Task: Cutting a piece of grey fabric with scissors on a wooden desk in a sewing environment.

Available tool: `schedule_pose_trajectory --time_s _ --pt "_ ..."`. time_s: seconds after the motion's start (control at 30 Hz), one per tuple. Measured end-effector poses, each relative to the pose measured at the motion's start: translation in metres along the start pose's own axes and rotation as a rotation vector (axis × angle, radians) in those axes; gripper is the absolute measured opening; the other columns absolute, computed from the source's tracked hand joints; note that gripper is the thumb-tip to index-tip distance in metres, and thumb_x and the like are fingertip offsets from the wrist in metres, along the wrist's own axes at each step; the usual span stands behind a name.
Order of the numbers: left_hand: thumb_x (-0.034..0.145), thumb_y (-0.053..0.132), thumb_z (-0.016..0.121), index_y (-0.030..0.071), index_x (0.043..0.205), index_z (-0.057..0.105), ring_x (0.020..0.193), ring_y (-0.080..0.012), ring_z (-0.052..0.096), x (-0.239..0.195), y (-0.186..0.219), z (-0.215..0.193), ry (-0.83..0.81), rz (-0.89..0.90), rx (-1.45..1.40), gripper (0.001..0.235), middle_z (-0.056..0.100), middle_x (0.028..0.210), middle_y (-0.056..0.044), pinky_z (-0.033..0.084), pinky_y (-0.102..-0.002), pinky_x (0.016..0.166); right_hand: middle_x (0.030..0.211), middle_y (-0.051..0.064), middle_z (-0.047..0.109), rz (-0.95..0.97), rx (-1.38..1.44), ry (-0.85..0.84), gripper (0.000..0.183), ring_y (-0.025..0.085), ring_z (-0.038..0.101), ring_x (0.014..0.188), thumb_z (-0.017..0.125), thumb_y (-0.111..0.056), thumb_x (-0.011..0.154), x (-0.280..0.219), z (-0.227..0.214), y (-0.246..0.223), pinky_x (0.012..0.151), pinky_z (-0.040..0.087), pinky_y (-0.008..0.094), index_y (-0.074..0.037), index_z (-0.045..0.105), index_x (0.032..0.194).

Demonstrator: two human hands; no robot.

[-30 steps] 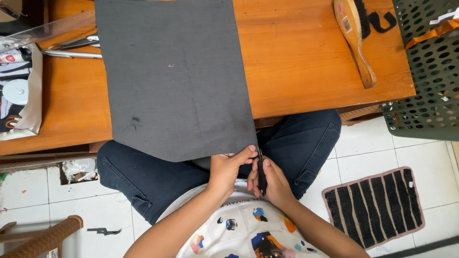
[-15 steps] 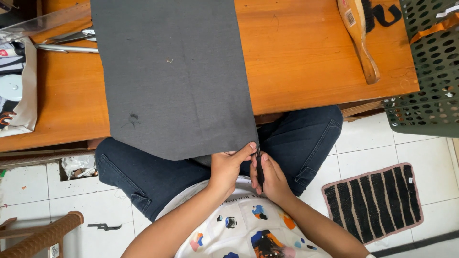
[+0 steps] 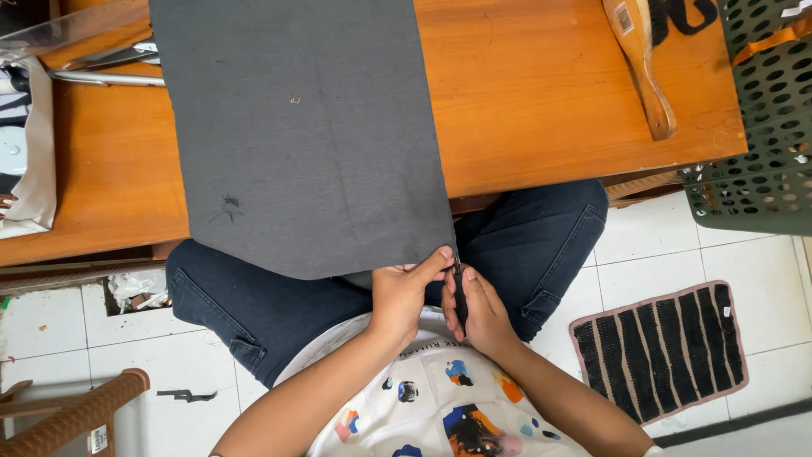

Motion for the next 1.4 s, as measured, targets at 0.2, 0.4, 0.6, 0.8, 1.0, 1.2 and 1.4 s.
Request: schedule_pose_trajectory --time_s 0.2,0.4,0.6,0.8,1.0,1.2,1.4 --pt "0.06 0.017 0.08 -0.008 0.073 0.066 0.07 -0.0188 0.064 0.005 -0.009 0.003 0.005 0.002 -0.027 0.032 0.066 0.07 -0.018 0.046 -0.031 0.074 0.036 0.013 0.044 0.012 0.028 -0.005 0.039 0.017 0.041 0.021 0.018 -0.026 0.094 -0.001 -0.001 0.003 0.021 0.033 0.022 -0.001 0.042 0.075" --pt "0.061 0.015 0.079 -0.007 0.066 0.066 0.058 -0.0113 0.055 -0.001 -0.003 0.006 0.013 0.005 -0.032 0.026 0.063 0.058 -0.013 0.042 -0.023 0.062 0.036 0.013 0.044 0.031 0.042 0.001 0.04 0.016 0.04 0.021 0.017 -0.026 0.094 0.0 -0.001 0.005 0.019 0.032 0.022 -0.001 0.041 0.075" --pt "0.062 0.017 0.078 -0.005 0.059 0.065 0.051 -0.0111 0.05 -0.004 0.002 0.007 0.011 0.012 -0.023 0.026 0.06 0.049 -0.011 0.037 -0.022 0.056 0.036 0.012 0.044 0.047 0.008 0.003 0.04 0.016 0.04 0.021 0.016 -0.027 0.094 -0.001 -0.002 0.006 0.019 0.031 0.021 -0.002 0.042 0.075" --pt "0.061 0.017 0.079 -0.008 0.062 0.065 0.053 -0.0106 0.048 -0.002 -0.004 0.007 0.025 0.022 -0.01 0.028 0.061 0.053 -0.012 0.034 -0.022 0.054 0.035 0.011 0.043 0.034 -0.009 0.002 0.039 0.015 0.039 0.021 0.016 -0.025 0.094 -0.001 -0.003 0.007 0.019 0.031 0.02 -0.002 0.041 0.075" --pt "0.061 0.018 0.079 -0.006 0.059 0.065 0.051 -0.0101 0.045 -0.002 0.001 0.008 0.03 0.014 -0.003 0.028 0.059 0.05 -0.01 0.032 -0.022 0.052 0.035 0.01 0.043 0.01 -0.02 -0.005 0.038 0.015 0.04 0.02 0.016 -0.022 0.094 0.001 -0.002 0.005 0.019 0.031 0.02 -0.002 0.041 0.075" --pt "0.06 0.02 0.079 -0.008 0.064 0.066 0.059 -0.0126 0.054 -0.001 -0.002 0.008 0.023 0.004 -0.008 0.031 0.064 0.06 -0.014 0.035 -0.022 0.06 0.035 0.01 0.042 0.037 0.019 0.003 0.037 0.015 0.039 0.02 0.016 -0.022 0.094 0.001 -0.003 0.006 0.02 0.031 0.021 -0.003 0.041 0.074" --pt "0.062 0.021 0.078 -0.006 0.062 0.066 0.064 -0.0138 0.058 -0.001 -0.005 0.005 0.008 -0.014 0.012 0.029 0.065 0.061 -0.014 0.036 -0.023 0.062 0.036 0.011 0.043 0.048 0.034 0.015 0.038 0.016 0.04 0.021 0.017 -0.024 0.094 0.001 -0.003 0.006 0.02 0.032 0.021 -0.002 0.041 0.075"
Point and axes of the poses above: each hand's wrist, its own x-axis towards the middle knuckle, its own z-axis out of the palm, y = z × x, the point moved 3 cm from there along x, towards the middle knuckle
